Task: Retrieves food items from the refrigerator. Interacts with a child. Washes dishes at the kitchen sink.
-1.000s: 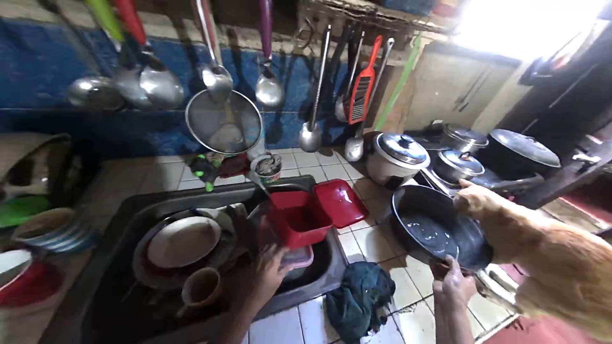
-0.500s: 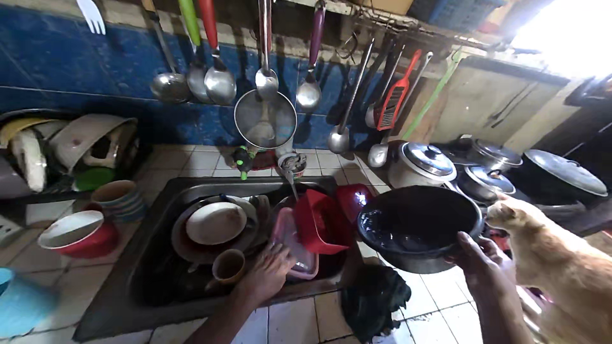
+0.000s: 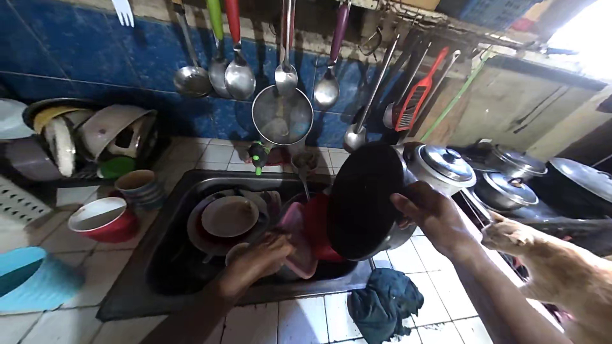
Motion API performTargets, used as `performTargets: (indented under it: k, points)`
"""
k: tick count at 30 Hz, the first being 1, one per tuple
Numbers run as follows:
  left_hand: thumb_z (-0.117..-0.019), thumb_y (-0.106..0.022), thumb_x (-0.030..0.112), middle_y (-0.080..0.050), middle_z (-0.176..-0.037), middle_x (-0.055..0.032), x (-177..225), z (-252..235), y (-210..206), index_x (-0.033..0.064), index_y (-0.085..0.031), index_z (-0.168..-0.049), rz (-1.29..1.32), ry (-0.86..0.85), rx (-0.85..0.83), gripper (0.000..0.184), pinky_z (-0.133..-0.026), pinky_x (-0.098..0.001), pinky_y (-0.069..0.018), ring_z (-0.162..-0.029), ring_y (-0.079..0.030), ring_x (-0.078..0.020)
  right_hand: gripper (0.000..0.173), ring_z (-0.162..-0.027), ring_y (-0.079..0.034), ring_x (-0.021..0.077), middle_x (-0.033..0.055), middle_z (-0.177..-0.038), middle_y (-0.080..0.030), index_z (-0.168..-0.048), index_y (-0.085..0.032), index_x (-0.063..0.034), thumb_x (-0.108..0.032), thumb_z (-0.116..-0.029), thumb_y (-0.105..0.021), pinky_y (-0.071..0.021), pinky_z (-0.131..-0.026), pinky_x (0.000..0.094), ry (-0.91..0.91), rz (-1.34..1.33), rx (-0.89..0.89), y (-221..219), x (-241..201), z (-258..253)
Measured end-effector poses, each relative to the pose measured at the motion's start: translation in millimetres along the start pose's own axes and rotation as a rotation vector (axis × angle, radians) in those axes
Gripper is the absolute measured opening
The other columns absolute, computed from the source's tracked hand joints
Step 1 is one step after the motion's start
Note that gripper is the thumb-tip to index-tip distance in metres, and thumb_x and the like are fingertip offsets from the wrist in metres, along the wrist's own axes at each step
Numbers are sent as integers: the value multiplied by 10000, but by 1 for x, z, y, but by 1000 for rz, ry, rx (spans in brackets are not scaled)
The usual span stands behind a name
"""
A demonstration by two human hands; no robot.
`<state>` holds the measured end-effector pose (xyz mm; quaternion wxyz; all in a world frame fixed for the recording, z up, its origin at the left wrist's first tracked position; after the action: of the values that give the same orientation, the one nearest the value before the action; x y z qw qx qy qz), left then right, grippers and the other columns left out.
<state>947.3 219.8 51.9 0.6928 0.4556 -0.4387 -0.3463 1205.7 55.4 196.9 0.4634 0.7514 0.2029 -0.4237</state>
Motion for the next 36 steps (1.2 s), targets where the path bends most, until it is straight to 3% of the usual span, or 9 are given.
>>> performTargets:
  k: [9,14,18,21,24,26,29,33,36]
  points:
    - [-888,-748,76,-719,-1034,-203,-20,16,10,41,-757,-1043,38,-60,185,160,-958,-595,-504,-1043,-673,-414,207,-613,-672,107,50,-782,-655,-1089,-573,-9,-172,-997,-662,-609,-596,283,92,78,-17,-13,-45,-21]
    - [-900,-726,117,-697,-1116,-219,-9,-28,24,15,-724,-1089,-17,36,-52,214,-1006,-618,-456,-1118,-636,-423,285,-615,-670,185,100,-802,-659,-1114,-588,-15,-267,-1007,-666,-607,-607,391,186,276,-56,-24,-74,-31]
    - [-926,-736,390,-693,-1133,-247,-11,-65,22,-13,-730,-1089,15,16,32,435,-1074,-607,-411,-1149,-624,-433,284,-620,-684,174,95,-810,-666,-1103,-579,-18,-267,-1003,-675,-618,-612,362,200,224,-111,-32,-89,-34]
    - [-996,-653,347,-670,-1185,-278,-14,-84,15,-37,-687,-1189,67,47,85,432,-1077,-591,-416,-1188,-608,-444,294,-591,-656,194,93,-755,-644,-1094,-579,-29,-280,-992,-691,-586,-574,388,257,335,-125,-41,-96,-25]
    - [-967,-700,319,-637,-1289,-265,-18,-93,12,-29,-671,-1246,75,35,114,447,-1143,-566,-358,-1277,-558,-427,287,-595,-628,169,53,-724,-613,-1097,-567,-62,-297,-988,-692,-558,-572,375,294,443,-135,-37,-91,-15]
    - [-917,-759,332,-541,-1450,-227,-23,-90,11,15,-682,-1259,77,32,136,472,-1211,-519,-281,-1423,-419,-399,276,-608,-586,150,27,-711,-581,-1077,-573,-77,-302,-979,-700,-516,-574,366,308,445,-105,-27,-73,-6]
    - [-840,-841,257,-339,-1609,-242,-40,-76,2,36,-675,-1289,233,12,213,527,-1230,-535,-238,-1532,-218,-416,271,-659,-592,59,-25,-749,-601,-1042,-603,-71,-326,-976,-666,-529,-635,283,295,239,41,-12,-17,16]
    - [-930,-723,118,-405,-1577,-211,-57,-67,-10,-3,-655,-1279,329,-38,336,375,-1183,-491,-361,-1451,-414,-350,162,-675,-702,116,9,-815,-690,-1051,-598,-5,-146,-973,-616,-637,-632,310,66,-373,372,-7,49,63]
    - [-909,-748,98,-437,-1552,-202,-53,-70,-6,3,-586,-1366,325,4,368,494,-1155,-501,-394,-1418,-455,-353,58,-607,-698,118,6,-751,-692,-1005,-566,-34,-81,-1010,-531,-636,-599,311,-139,-629,597,-12,82,92]
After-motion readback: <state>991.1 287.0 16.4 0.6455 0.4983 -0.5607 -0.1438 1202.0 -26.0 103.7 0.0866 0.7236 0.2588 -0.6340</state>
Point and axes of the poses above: each hand's wrist, its own z-axis away from the middle knuckle, its own y-axis out of the back of the hand, x = y × z, the point moved 1 cm from there along -z, towards the middle knuckle
